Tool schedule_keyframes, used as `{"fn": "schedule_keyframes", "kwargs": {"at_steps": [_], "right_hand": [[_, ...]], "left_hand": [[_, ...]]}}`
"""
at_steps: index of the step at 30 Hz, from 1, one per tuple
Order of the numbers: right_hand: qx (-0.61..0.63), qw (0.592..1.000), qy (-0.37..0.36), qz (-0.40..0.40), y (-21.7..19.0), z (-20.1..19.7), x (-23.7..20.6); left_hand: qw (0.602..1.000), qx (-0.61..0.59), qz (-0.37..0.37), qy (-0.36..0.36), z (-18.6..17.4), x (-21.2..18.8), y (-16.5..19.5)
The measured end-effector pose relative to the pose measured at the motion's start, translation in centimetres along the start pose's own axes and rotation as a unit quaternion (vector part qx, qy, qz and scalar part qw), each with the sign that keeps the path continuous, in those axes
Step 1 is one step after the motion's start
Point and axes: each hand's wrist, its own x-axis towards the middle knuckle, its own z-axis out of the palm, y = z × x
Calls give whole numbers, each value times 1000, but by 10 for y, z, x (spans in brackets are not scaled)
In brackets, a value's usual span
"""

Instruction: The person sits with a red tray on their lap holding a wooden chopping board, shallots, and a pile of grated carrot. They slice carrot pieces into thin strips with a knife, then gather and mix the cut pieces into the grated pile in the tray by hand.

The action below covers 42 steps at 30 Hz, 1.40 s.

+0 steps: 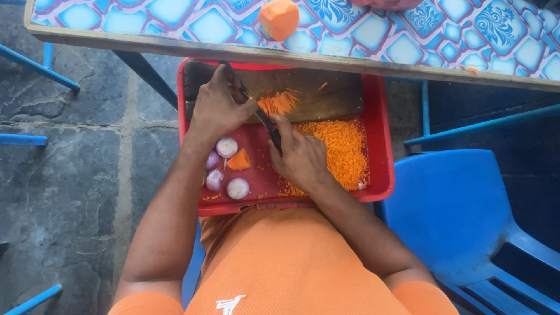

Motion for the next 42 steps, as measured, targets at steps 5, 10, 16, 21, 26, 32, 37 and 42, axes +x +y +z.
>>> {"fn": "schedule_keyframes", "kwargs": {"at_steps": [5,10,16,21,26,32,37,42], "right_hand": [[-6,999,27,-27,1,-1,0],[-6,999,27,-39,0,-4,-2],[9,1000,-4,-27,-3,-7,-2],[46,997,-54,26,-4,-10,-2],[57,995,-65,48,0,-9,-3],[25,999,-38,15,2,-5,-5],[26,999,-25,-10,1,-6,-8],[53,997,-56,24,-3,-11,-5]], "left_hand": [[999,36,-28,7,1,5,4],[997,73,-32,9,3,7,4],[995,99,-15,5,3,10,3],[999,18,-36,-22,-3,6,3],[999,-19,47,18,-3,-1,2],[997,44,50,40,3,2,3],[994,99,17,39,3,6,4],[998,20,41,37,0,5,2]]}}
